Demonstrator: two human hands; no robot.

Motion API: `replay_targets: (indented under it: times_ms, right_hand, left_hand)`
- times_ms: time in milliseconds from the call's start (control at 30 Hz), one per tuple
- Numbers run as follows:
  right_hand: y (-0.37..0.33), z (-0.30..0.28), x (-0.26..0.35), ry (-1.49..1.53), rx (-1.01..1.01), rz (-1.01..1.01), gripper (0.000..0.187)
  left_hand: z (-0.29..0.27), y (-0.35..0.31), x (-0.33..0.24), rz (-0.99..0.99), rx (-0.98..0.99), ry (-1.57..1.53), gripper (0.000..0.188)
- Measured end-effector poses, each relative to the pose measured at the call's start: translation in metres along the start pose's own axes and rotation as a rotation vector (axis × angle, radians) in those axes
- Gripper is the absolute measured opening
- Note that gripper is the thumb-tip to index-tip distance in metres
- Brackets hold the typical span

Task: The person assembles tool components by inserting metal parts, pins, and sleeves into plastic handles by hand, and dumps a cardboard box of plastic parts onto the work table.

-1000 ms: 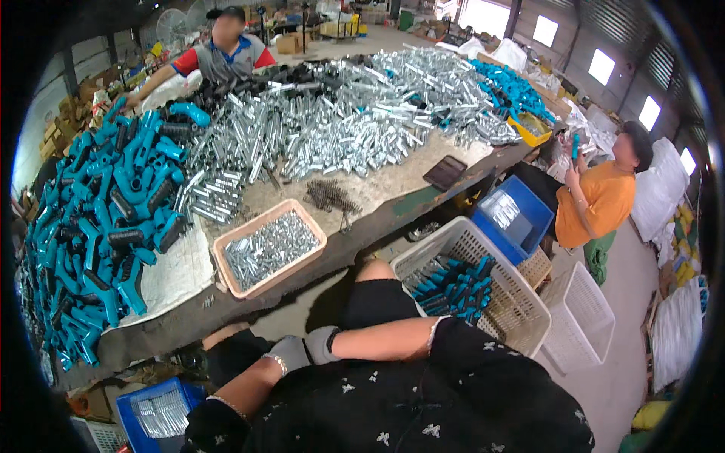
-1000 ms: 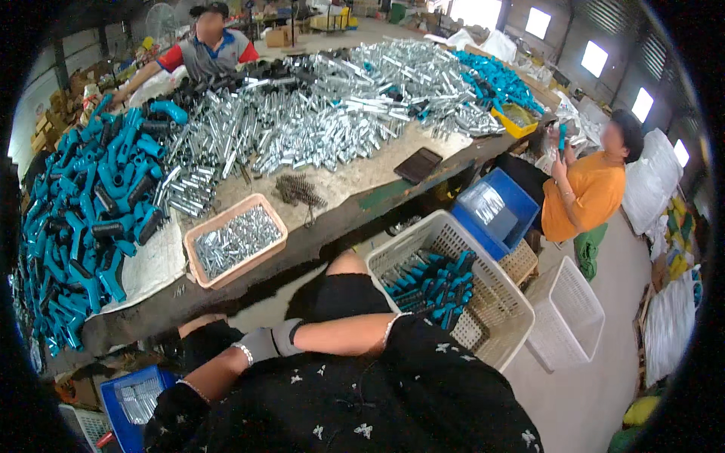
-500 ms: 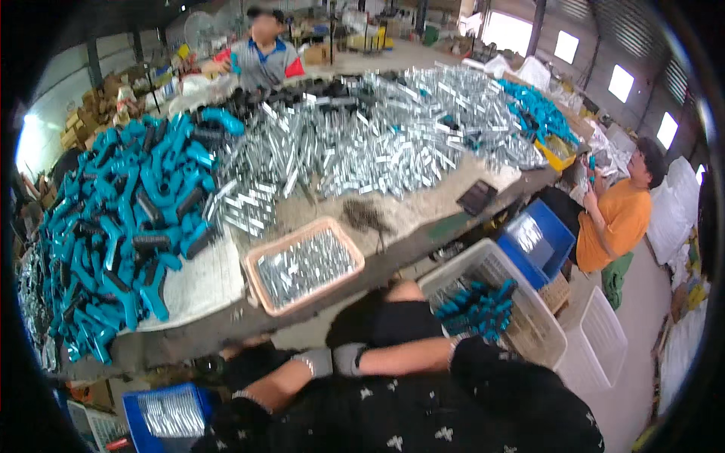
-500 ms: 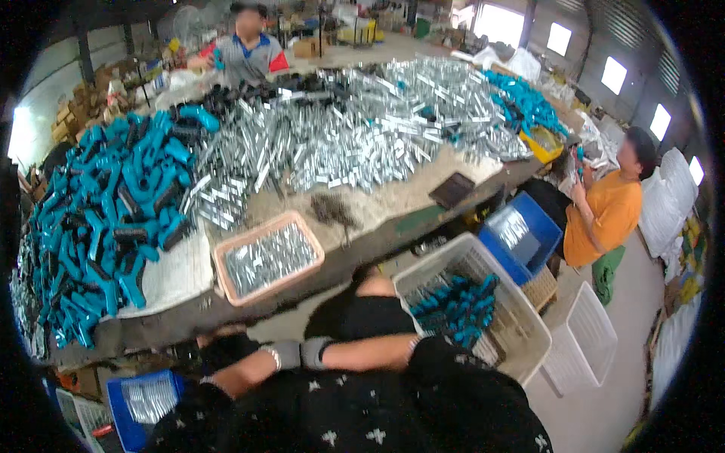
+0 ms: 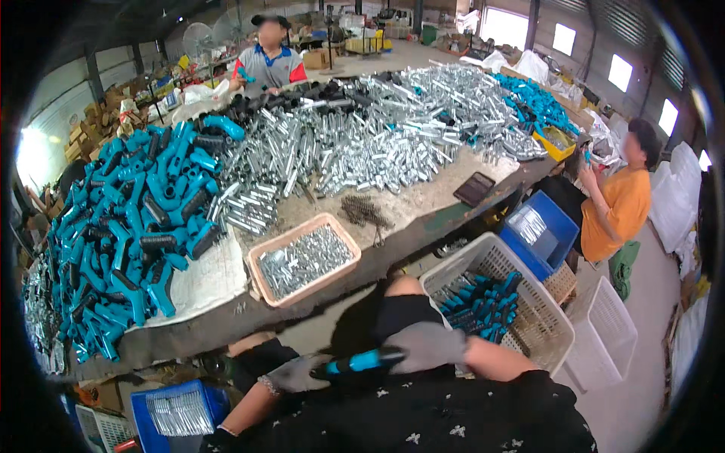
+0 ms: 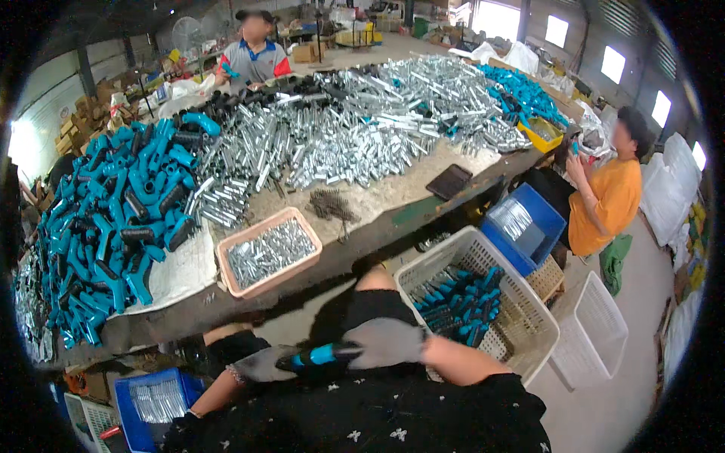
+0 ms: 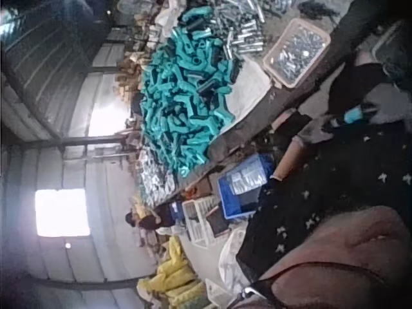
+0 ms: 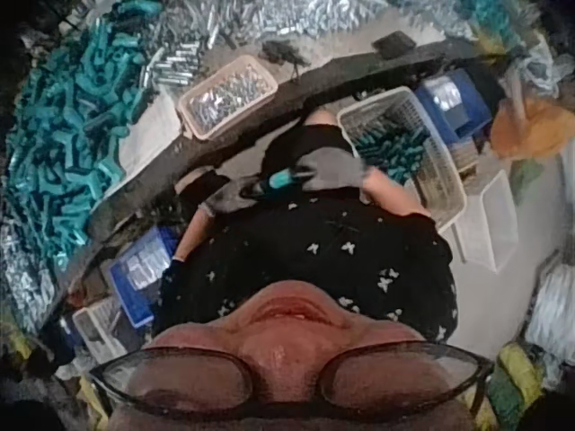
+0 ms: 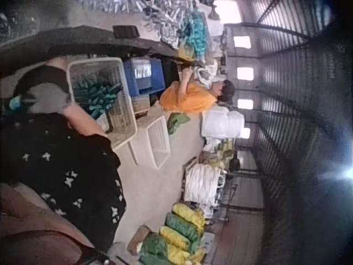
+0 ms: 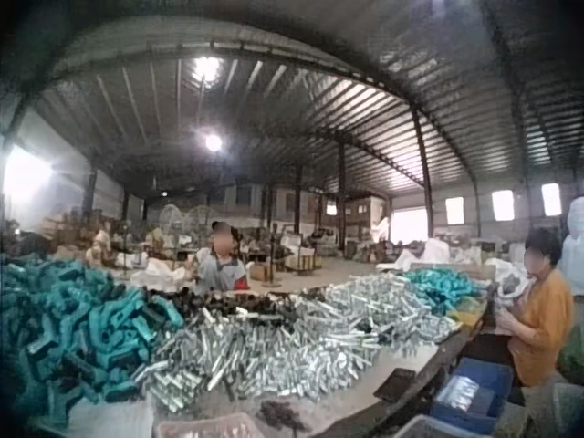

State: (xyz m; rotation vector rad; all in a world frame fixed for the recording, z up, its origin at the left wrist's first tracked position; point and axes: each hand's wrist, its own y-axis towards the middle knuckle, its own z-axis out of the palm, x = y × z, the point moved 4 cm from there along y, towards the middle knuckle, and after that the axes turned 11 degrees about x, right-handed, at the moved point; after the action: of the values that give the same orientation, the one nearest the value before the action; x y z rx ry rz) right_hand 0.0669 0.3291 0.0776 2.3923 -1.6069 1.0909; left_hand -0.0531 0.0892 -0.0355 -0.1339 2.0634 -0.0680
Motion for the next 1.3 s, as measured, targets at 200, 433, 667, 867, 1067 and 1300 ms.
replay_targets:
  times_ms: [200, 433, 667, 867, 1067, 1300]
  right_hand:
    - [-0.078, 0.044, -0.002, 0.153, -0.229, 0.153, 0.038]
    - [-0.205, 0.014, -0.058, 0.425, -0.88, 0.651, 0.053]
    - [-0.27, 0.038, -0.119, 0.075, -0.918, 1.105, 0.041]
    - [-0.188, 0.062, -0.222, 0.136, -0.736, 0.936, 0.053]
    - [-0.105, 0.032, -0.3, -0.16, -0.35, 0.757, 0.041]
    - [-0.097, 0.105, -0.401, -0.52, 0.125, 0.768, 0.035]
  left_hand:
    - [0.042, 0.012, 0.003, -0.341, 0.11, 0.379, 0.037]
    - [-0.001, 0.032, -0.053, -0.193, -0.48, 0.102, 0.058]
    - [0.02, -0.026, 0.023, -0.273, -0.582, -0.205, 0.038]
    - [0.014, -0.025, -0.003, -0.254, -0.727, -0.276, 0.026]
    - [0.013, -0.019, -0.021, -0.265, -0.743, -0.25, 0.025]
    - [0.024, -0.049, 0.046, -0.336, -0.582, 0.441, 0.031]
